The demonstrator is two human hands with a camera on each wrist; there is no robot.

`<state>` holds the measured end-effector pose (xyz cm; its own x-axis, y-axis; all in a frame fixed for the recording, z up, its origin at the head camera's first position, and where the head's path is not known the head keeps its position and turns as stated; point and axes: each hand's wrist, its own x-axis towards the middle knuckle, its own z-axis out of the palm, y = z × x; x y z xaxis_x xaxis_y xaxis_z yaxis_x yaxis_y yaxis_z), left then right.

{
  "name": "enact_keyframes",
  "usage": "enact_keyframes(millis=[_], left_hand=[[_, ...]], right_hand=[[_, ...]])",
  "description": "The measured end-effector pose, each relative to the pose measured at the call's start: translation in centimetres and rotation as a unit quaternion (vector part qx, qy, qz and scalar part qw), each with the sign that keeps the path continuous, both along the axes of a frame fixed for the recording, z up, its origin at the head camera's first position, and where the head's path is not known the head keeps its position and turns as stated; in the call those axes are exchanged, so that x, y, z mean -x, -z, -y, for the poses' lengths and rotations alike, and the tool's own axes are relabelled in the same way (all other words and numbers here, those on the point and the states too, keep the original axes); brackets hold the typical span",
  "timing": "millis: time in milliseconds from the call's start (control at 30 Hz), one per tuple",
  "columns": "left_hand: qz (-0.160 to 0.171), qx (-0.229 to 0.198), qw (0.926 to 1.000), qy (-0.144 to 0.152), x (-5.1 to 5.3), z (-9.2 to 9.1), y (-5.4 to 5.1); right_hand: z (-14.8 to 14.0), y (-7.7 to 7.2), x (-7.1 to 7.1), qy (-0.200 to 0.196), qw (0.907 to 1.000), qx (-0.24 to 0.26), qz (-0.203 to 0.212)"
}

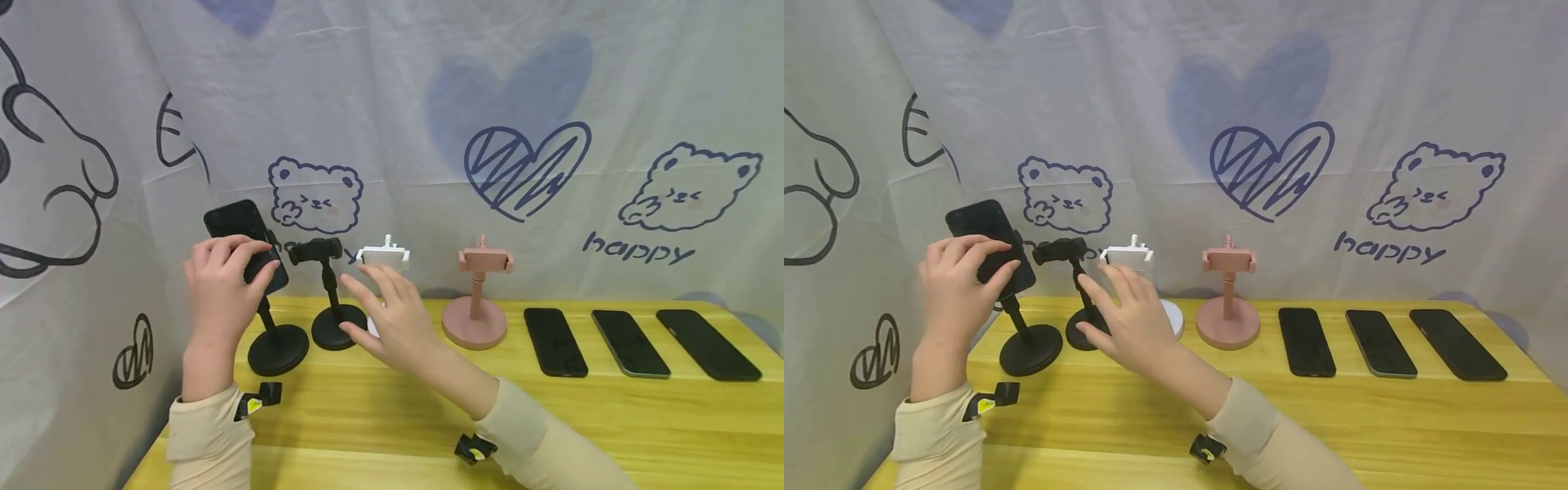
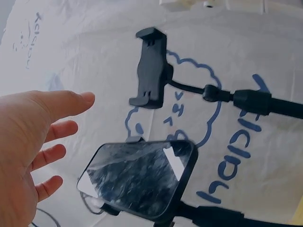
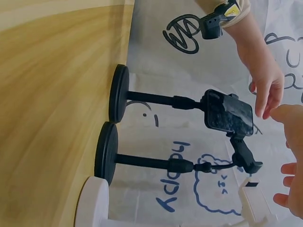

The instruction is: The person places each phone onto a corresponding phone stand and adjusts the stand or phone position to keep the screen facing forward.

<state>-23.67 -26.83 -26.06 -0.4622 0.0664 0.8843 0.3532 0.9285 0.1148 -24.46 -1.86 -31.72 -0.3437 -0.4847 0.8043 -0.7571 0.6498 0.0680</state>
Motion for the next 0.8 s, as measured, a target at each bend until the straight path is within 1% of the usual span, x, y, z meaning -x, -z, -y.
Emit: enact_keyframes(millis=[200, 400, 500, 667, 800], left_hand=[[0.011, 0.027, 0.9996, -0.001, 0.8, -0.6, 0.7], [0.019, 0.036, 0.9992, 0.001, 1.4, -1.0, 1.3], [0.031, 0.039, 0.9988, 0.0, 1.7, -1.2, 1.5], [0.056, 0.042, 0.9974, -0.013, 2.2, -1.6, 1.9], [0.071, 0.037, 0.9967, -0.017, 2.5, -1.9, 2.4]], right_hand=[[-1.8, 0.4, -0.7, 0.004, 0.9998, 0.003, 0.017], [-3.9, 0.8, -1.5, 0.012, 0.9992, 0.007, 0.039], [-4.8, 1.1, -1.7, 0.018, 0.9991, 0.007, 0.038], [-6.1, 1.6, -1.8, 0.031, 0.9989, 0.007, 0.034], [-7.2, 2.0, -1.8, 0.039, 0.9987, 0.007, 0.033]])
